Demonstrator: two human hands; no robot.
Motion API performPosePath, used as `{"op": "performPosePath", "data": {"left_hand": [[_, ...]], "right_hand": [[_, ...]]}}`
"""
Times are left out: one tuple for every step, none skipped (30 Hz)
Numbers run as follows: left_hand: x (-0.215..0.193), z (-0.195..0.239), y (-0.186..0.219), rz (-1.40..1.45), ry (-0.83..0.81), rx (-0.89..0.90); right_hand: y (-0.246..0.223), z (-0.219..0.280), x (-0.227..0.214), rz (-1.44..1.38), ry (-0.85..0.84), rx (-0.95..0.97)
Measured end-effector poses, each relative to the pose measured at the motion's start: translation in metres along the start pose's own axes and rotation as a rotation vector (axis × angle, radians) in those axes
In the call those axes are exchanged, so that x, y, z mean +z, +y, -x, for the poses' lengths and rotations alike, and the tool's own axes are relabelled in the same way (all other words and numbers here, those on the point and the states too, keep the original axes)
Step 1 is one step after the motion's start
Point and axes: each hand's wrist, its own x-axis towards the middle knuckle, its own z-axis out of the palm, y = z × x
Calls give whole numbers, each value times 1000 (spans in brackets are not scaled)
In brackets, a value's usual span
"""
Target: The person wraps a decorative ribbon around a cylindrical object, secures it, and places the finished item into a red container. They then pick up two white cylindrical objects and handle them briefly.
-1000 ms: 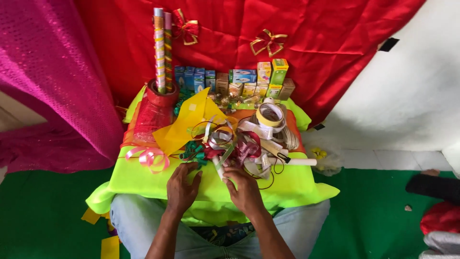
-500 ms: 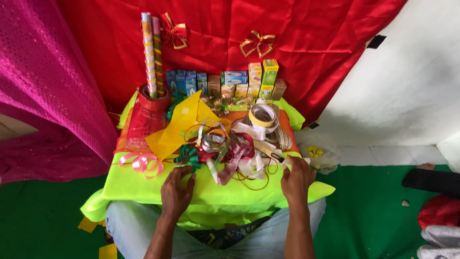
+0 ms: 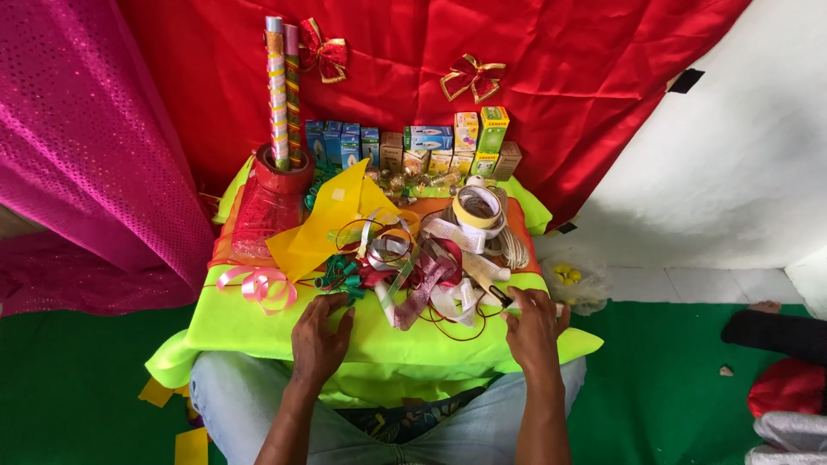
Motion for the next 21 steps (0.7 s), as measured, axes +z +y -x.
{"op": "performPosePath", "data": {"left_hand": [[-1, 2, 1, 1, -4, 0], [-2, 1, 2, 5, -12, -14], [-2, 0, 3, 9, -19, -28], [-1, 1, 2, 10, -17, -28], [0, 1, 1, -5, -9, -8], [1, 2, 0, -21, 1, 8], [0, 1, 0, -22, 6, 5], [0, 0, 0, -15, 2, 4], [-1, 0, 1, -7, -3, 3], [0, 1, 1, -6, -3, -1], [0, 1, 2, -7, 0, 0], [0, 0, 1, -9, 4, 4], [0, 1, 1, -10, 6, 3], [0, 0, 1, -25, 12, 15], [1, 0, 1, -39, 18, 28], [0, 0, 1, -41, 22, 26], [0, -1, 1, -42, 17, 12], [0, 0, 1, -42, 6, -2], [0, 1, 0, -43, 5, -2], [0, 1, 0, -30, 3, -13], [0, 0, 0, -16, 0, -24]], "right_hand": [[4, 2, 6, 1, -1, 4], [6, 1, 12, -19, 40, -23], [9, -1, 18, -39, 81, -51], [9, -1, 16, -39, 82, -53], [9, 0, 15, -65, 68, -40], [8, -1, 14, -90, 51, -32], [1, -4, 2, -90, 50, -39], [-6, -4, -11, -86, 2, -39], [-12, -4, -23, -81, -47, -39], [-18, -5, -34, -79, -50, -40], [-24, -6, -45, -103, -132, -38], [-31, -8, -55, -129, -213, -38], [-37, -7, -60, -128, -214, -40], [-43, -7, -66, -128, -289, 17], [-48, -7, -72, -128, -363, 74], [-47, -10, -73, -127, -364, 69], [-45, -12, -73, -116, -385, 57], [-43, -12, -73, -106, -407, 50], [-46, -13, -82, -107, -409, 50], [-50, -14, -91, -62, -445, 88], [-53, -15, -101, -17, -480, 127]]}}
